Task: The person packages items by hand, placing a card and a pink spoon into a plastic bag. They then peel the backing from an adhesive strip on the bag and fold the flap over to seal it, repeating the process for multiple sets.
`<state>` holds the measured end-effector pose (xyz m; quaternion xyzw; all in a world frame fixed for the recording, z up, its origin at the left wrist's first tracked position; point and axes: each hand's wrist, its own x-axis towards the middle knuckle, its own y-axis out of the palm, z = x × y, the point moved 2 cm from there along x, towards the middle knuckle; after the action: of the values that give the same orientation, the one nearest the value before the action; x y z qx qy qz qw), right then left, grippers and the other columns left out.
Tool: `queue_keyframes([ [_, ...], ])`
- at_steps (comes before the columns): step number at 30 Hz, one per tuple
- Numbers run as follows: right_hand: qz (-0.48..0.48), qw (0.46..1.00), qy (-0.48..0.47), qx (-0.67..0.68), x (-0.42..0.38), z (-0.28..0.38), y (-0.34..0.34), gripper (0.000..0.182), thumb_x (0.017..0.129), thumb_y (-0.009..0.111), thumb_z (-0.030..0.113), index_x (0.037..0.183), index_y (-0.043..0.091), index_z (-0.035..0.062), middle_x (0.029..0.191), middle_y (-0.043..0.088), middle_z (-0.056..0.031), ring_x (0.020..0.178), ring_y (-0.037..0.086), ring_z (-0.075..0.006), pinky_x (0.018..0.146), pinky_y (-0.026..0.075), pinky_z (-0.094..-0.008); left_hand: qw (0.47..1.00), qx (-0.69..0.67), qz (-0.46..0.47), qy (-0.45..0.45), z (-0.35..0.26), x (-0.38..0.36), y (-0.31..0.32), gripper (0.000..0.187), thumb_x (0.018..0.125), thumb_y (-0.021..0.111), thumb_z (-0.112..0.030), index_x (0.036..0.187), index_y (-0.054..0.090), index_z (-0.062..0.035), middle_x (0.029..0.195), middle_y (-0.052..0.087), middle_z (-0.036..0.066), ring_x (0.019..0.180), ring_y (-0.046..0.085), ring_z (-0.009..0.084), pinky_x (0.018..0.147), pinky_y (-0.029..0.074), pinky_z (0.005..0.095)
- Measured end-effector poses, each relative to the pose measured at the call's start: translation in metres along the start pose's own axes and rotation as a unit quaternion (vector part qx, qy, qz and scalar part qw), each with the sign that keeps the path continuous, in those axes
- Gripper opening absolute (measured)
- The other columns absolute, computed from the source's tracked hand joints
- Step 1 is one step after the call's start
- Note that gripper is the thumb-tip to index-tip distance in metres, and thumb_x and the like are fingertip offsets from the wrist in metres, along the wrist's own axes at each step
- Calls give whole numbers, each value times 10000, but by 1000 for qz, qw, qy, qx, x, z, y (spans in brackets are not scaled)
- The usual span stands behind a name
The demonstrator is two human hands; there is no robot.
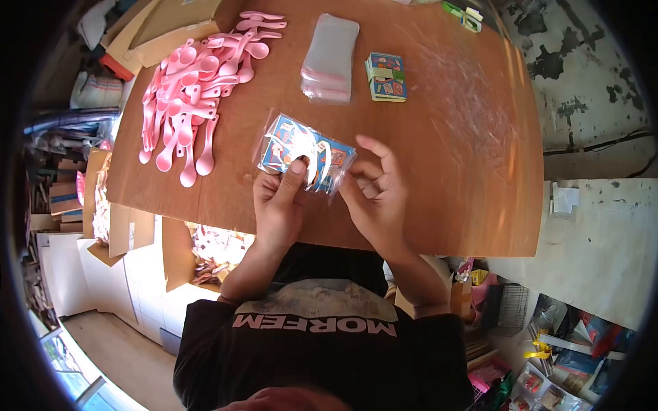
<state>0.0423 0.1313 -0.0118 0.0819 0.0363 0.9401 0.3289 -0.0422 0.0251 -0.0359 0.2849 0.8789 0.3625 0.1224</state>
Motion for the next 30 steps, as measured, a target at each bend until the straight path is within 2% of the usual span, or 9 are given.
queue_keyframes([
  [2, -15, 1000, 17, -4, 3, -2, 0, 182, 870, 585, -46, 1042, 529, -41, 942, 641, -110, 800, 627, -131, 695, 510, -248, 1000, 4, -3, -6, 2, 1, -2, 203, 940, 575, -153, 1034, 643, 13, 979, 675, 57, 885, 593, 70, 789, 446, 224],
  [8, 0, 994, 79, 81, 2, -17, -5, 145, 862, 589, -45, 994, 533, -30, 901, 640, -111, 695, 602, -112, 557, 461, -224, 1000, 28, 8, 11, 2, 3, -10, 231, 927, 592, -163, 1067, 622, 19, 1015, 665, 68, 912, 603, 97, 833, 455, 255],
  [9, 0, 993, 80, 81, 1, -16, -3, 145, 862, 589, -45, 994, 533, -30, 901, 640, -111, 695, 602, -112, 557, 461, -224, 1000, 15, -6, 26, 2, 4, -9, 240, 924, 595, -163, 1079, 614, 19, 1033, 660, 75, 922, 607, 107, 846, 457, 265],
  [10, 0, 994, 75, 85, -1, -13, 1, 153, 859, 587, -51, 1000, 533, -31, 888, 639, -112, 692, 602, -111, 562, 469, -229, 999, -20, 29, 11, 0, 6, -13, 345, 925, 570, -179, 1210, 518, 8, 1196, 587, 139, 1105, 567, 225, 952, 444, 374],
  [13, 7, 992, 87, 93, -5, -8, 12, 161, 851, 586, -60, 1004, 541, -36, 876, 639, -114, 697, 607, -111, 578, 485, -239, 991, -90, 9, 101, -5, 10, -1, 427, 929, 552, -167, 1307, 421, -18, 1287, 523, 160, 1159, 539, 269, 976, 442, 428],
  [17, 39, 988, 115, 91, -8, -18, 18, 163, 836, 597, -71, 995, 568, -53, 901, 642, -111, 727, 619, -117, 611, 507, -254, 984, -143, -27, 99, -3, 12, -9, 468, 932, 526, -70, 1370, 360, -74, 1312, 497, 191, 1182, 526, 328, 951, 475, 455],
  [23, 52, 990, 63, 114, -8, -24, 23, 189, 834, 602, -70, 1022, 580, -62, 920, 642, -84, 815, 614, -100, 657, 512, -241, 983, -154, -44, 92, -7, 14, -11, 471, 928, 517, -47, 1359, 327, -56, 1281, 509, 176, 1155, 545, 312, 961, 475, 477],
  [26, 45, 992, 89, 79, -9, -29, 18, 221, 839, 599, -69, 1058, 574, -63, 947, 644, -87, 865, 610, -98, 714, 508, -231, 979, -199, -39, 29, -11, 14, -12, 379, 935, 504, -60, 1295, 395, -14, 1244, 540, 173, 1126, 566, 289, 957, 481, 477],
  [30, 20, 994, 70, 77, -7, -22, 27, 230, 840, 599, -67, 1067, 562, -69, 946, 643, -87, 866, 611, -104, 720, 508, -225, 982, -182, -42, 40, -9, 13, -12, 343, 940, 500, -70, 1270, 423, -18, 1221, 557, 174, 1125, 567, 288, 954, 483, 466],
])
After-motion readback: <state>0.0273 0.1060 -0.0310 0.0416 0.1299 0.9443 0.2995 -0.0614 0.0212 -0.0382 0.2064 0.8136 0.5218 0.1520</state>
